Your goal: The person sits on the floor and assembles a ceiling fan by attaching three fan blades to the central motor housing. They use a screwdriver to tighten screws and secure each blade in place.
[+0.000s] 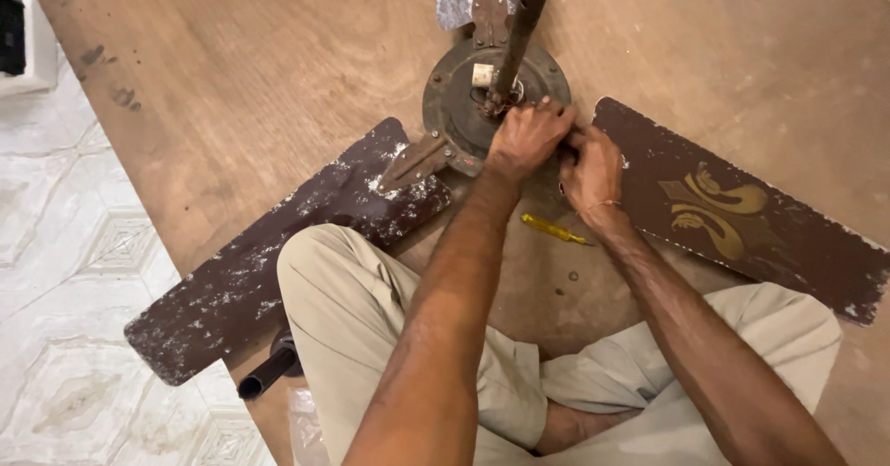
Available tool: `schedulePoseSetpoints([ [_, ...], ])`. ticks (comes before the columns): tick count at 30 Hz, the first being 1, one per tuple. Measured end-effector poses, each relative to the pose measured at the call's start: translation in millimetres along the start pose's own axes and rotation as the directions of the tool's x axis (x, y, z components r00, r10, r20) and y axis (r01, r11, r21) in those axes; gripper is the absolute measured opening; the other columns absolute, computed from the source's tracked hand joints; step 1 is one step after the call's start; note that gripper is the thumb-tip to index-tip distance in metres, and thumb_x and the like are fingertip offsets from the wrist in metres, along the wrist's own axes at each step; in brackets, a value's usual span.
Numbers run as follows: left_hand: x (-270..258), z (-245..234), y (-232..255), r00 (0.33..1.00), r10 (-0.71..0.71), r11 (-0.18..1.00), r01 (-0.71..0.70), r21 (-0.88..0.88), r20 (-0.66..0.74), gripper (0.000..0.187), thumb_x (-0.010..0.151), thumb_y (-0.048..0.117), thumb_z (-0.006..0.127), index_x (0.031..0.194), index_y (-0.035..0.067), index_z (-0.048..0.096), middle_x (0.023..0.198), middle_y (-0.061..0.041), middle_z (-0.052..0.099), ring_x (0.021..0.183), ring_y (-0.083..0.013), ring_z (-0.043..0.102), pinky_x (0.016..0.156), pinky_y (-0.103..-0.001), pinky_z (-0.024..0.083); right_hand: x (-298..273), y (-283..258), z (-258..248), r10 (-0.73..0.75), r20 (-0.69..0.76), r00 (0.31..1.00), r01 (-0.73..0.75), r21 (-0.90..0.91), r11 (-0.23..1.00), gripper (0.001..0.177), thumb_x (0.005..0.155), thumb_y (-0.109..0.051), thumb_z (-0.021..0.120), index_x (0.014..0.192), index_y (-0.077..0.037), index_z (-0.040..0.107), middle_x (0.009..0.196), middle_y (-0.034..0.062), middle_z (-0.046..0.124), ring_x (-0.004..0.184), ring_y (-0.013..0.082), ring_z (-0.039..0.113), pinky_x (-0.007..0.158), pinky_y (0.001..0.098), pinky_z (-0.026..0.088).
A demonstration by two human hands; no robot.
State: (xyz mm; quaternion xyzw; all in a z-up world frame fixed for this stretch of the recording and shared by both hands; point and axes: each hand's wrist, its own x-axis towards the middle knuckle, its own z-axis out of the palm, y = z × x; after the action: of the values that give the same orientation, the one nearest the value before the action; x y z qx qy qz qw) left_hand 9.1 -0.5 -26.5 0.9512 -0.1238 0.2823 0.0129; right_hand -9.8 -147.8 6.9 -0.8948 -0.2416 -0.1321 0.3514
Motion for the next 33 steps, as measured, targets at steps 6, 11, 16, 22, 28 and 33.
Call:
schedulePoseSetpoints([
  [6, 3.5, -5.3, 4.2, 0.998, -0.058, 0.998, 0.058, -0.006, 0.004, 0.023, 0.089, 0.022, 0.060, 0.112, 0.020, 0.057, 0.101, -0.009, 0.073, 0.086, -0.0273, 0.076, 0.062, -0.040, 0.060, 6.1, -0.8, 4.0, 0.080, 0.032, 0.996, -0.077, -0.104, 0.992, 0.020, 0.072, 0.004, 0.064, 0.090, 0.004, 0.072, 0.093, 0.0244, 0.067, 0.092, 0.0456, 0.064, 0.082, 0.0561, 0.052],
  [11, 2.9, -7.5, -0.3, 0.987, -0.095, 0.987, 0.111, -0.119, 0.129, 0.024, 0.096, 0.013, 0.059, 0.119, 0.017, 0.055, 0.099, -0.008, 0.073, 0.081, -0.0263, 0.076, 0.058, -0.039, 0.062, 2.1, 5.1, 2.6, -0.055, 0.074, 0.996, 0.062, -0.098, 0.993, 0.025, 0.074, 0.006, 0.064, 0.097, 0.003, 0.075, 0.098, 0.0235, 0.067, 0.096, 0.0438, 0.065, 0.086, 0.0538, 0.053],
  [16, 2.3, -10.8, 5.9, 0.977, -0.173, 0.972, 0.190, -0.135, 0.128, 0.025, 0.094, 0.010, 0.059, 0.118, 0.017, 0.055, 0.101, -0.007, 0.073, 0.080, -0.0271, 0.076, 0.059, -0.041, 0.063, 3.0, -0.6, -12.1, -0.101, 0.060, 0.993, 0.099, 0.034, 0.995, 0.030, 0.074, 0.002, 0.069, 0.103, 0.005, 0.075, 0.105, 0.0253, 0.068, 0.097, 0.0439, 0.065, 0.087, 0.0528, 0.053],
  [22, 1.7, -13.6, 7.4, 0.982, -0.176, 0.975, 0.183, -0.125, 0.066, 0.029, 0.090, 0.010, 0.060, 0.118, 0.014, 0.056, 0.101, -0.009, 0.072, 0.081, -0.0269, 0.076, 0.060, -0.040, 0.063, 7.5, 2.1, -1.8, 0.013, 0.129, 0.992, -0.002, -0.090, 0.996, 0.026, 0.075, 0.003, 0.068, 0.099, 0.003, 0.076, 0.104, 0.0243, 0.069, 0.097, 0.0433, 0.066, 0.089, 0.0520, 0.054],
  [28, 0.7, -11.9, 8.1, 0.972, -0.196, 0.964, 0.215, -0.157, 0.126, 0.021, 0.095, 0.011, 0.060, 0.115, 0.013, 0.054, 0.101, -0.008, 0.071, 0.084, -0.0270, 0.076, 0.064, -0.040, 0.064, 1.7, 5.1, -1.2, -0.061, 0.054, 0.997, 0.063, -0.027, 0.998, 0.024, 0.077, 0.004, 0.068, 0.098, 0.001, 0.078, 0.103, 0.0241, 0.069, 0.094, 0.0447, 0.067, 0.084, 0.0523, 0.054],
  [33, 2.3, -11.4, 8.7, 0.954, -0.254, 0.946, 0.279, -0.167, 0.157, 0.022, 0.094, 0.008, 0.061, 0.113, 0.014, 0.052, 0.102, -0.005, 0.071, 0.087, -0.0268, 0.077, 0.068, -0.040, 0.065, 4.3, -6.4, -11.2, 0.057, 0.006, 0.998, -0.057, 0.041, 0.998, 0.034, 0.072, -0.005, 0.077, 0.103, 0.006, 0.073, 0.101, 0.0265, 0.069, 0.092, 0.0444, 0.068, 0.083, 0.0499, 0.056],
])
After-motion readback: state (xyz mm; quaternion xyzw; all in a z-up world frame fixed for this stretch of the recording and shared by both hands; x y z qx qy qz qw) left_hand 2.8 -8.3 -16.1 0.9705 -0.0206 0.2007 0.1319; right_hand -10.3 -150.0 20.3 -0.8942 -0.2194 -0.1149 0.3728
